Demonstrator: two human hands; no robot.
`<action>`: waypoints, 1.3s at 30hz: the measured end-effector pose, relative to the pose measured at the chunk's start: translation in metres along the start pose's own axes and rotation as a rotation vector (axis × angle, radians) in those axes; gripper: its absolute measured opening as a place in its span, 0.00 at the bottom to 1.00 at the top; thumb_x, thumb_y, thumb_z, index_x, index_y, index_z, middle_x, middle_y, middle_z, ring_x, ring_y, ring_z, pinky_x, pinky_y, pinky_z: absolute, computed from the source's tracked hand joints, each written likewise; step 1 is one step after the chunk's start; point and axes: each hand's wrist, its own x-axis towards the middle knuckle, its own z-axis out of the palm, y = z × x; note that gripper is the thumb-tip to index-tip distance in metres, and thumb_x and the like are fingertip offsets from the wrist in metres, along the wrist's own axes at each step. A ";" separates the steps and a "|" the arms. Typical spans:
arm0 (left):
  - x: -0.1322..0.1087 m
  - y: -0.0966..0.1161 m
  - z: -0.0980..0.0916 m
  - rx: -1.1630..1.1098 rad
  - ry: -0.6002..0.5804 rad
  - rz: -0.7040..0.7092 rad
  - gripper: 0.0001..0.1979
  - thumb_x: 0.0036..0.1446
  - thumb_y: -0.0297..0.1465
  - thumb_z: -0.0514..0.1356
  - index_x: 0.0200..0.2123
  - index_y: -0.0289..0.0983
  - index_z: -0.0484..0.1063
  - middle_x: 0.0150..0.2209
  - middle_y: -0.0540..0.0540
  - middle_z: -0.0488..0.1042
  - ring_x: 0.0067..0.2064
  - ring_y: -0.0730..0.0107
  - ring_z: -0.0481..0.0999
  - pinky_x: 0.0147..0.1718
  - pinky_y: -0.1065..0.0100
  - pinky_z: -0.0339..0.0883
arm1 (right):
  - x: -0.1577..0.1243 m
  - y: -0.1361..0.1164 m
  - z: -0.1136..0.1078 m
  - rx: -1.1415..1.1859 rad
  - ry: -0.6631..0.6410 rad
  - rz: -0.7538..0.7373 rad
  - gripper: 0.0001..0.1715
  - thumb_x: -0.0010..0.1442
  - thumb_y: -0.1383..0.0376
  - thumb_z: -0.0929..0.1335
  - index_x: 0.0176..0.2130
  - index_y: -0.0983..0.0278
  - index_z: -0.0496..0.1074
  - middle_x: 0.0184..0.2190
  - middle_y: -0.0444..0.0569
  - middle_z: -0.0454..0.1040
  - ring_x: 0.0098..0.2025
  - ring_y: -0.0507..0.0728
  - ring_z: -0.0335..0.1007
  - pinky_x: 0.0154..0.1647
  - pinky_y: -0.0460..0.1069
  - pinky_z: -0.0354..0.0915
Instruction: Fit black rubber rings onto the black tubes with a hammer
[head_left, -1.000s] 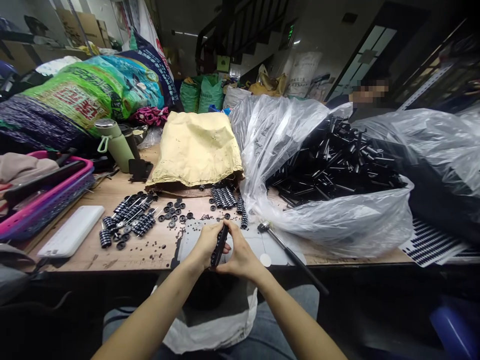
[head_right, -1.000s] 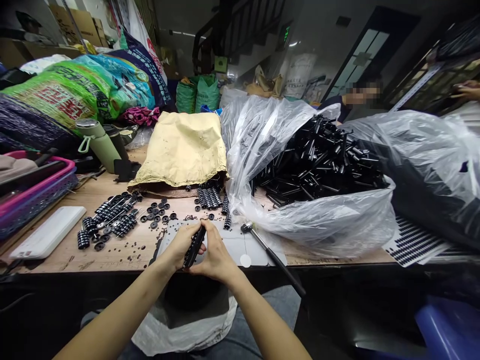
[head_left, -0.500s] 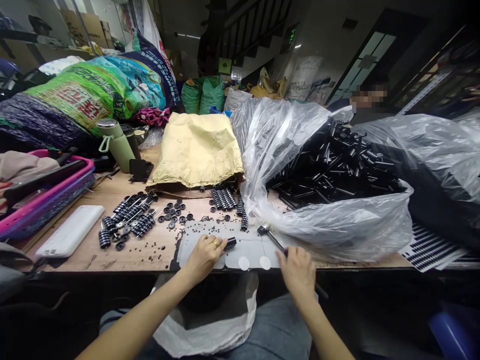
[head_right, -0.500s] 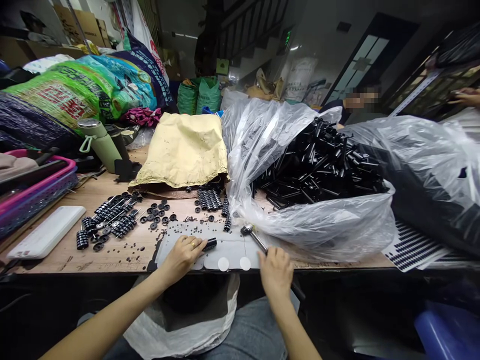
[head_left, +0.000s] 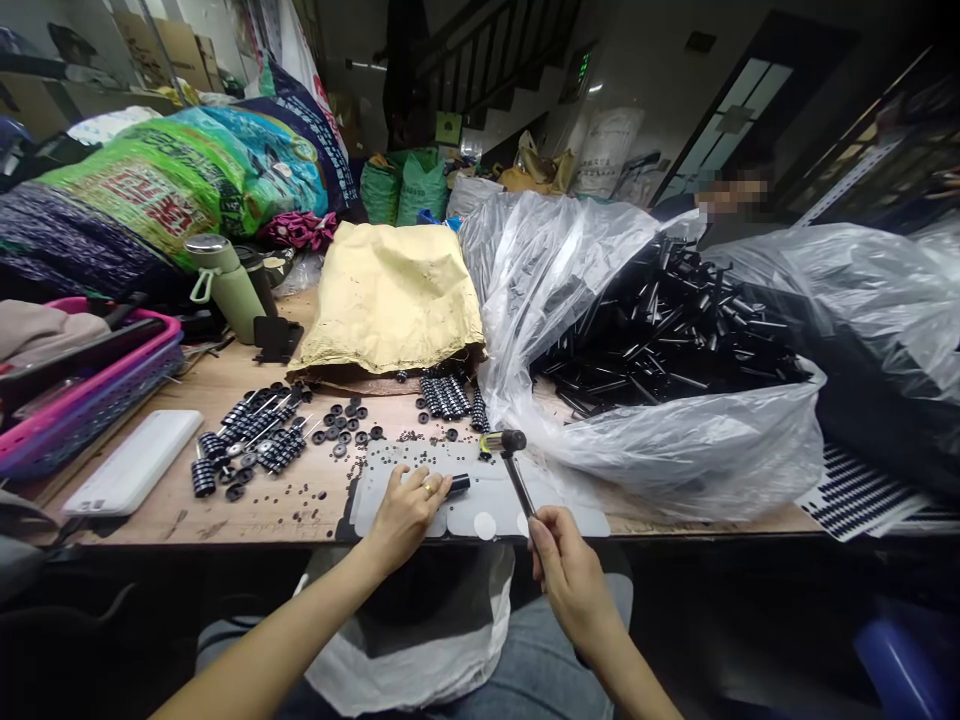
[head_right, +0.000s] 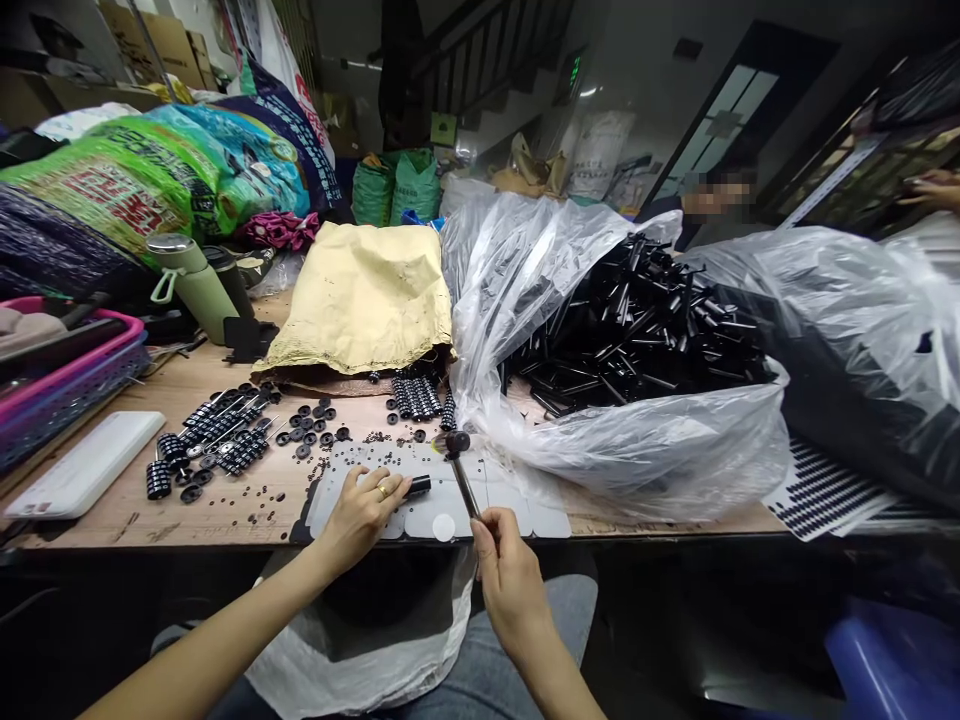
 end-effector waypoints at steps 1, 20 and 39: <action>0.000 0.000 0.001 -0.003 -0.001 -0.008 0.17 0.57 0.23 0.49 0.50 0.37 0.63 0.42 0.42 0.72 0.46 0.63 0.67 0.46 0.55 0.52 | -0.001 0.004 0.005 -0.064 0.025 -0.028 0.19 0.61 0.51 0.53 0.35 0.62 0.58 0.19 0.42 0.65 0.20 0.52 0.63 0.22 0.44 0.58; 0.012 0.029 0.019 -0.150 -0.123 -0.145 0.22 0.57 0.30 0.46 0.54 0.30 0.57 0.52 0.34 0.64 0.54 0.57 0.62 0.49 0.56 0.57 | 0.005 -0.034 0.049 -0.397 -0.196 -0.261 0.21 0.64 0.58 0.50 0.35 0.62 0.64 0.24 0.48 0.72 0.25 0.56 0.69 0.23 0.45 0.53; 0.152 -0.084 0.023 -0.549 -0.166 -0.891 0.13 0.48 0.25 0.53 0.39 0.29 0.67 0.42 0.30 0.70 0.48 0.50 0.67 0.45 0.59 0.58 | 0.108 0.035 -0.048 -0.638 0.319 -0.287 0.16 0.62 0.61 0.55 0.40 0.66 0.65 0.39 0.54 0.68 0.44 0.57 0.61 0.43 0.49 0.56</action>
